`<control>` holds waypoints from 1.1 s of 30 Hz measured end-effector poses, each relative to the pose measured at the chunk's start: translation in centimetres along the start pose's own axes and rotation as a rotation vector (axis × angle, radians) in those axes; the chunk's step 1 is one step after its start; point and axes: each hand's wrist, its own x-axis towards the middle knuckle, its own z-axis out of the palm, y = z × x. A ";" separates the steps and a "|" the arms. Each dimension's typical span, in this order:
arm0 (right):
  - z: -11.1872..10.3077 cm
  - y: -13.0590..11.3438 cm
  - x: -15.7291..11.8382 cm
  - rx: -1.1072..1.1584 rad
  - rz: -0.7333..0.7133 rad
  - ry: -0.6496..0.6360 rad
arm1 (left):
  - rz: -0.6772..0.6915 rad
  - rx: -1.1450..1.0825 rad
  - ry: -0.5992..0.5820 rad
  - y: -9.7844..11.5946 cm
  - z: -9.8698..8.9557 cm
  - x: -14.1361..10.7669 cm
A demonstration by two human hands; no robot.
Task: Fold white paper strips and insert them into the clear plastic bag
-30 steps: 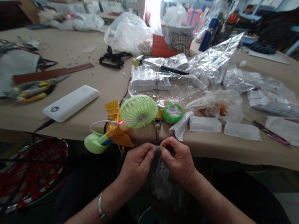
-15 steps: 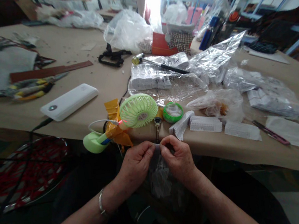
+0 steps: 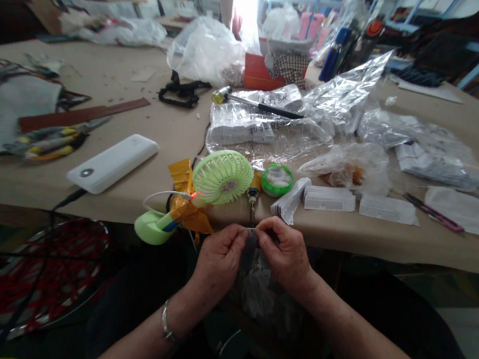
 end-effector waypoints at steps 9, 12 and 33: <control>-1.4 0.5 -3.6 0.018 0.070 -0.132 | -0.063 -0.020 -0.212 -0.8 0.2 -2.4; -2.7 2.7 -4.9 -0.012 0.164 -0.117 | -0.106 0.127 -0.329 -3.3 0.1 -2.6; -1.2 12.9 -9.0 0.409 0.700 0.039 | -0.169 0.570 -0.485 -11.0 3.5 -2.9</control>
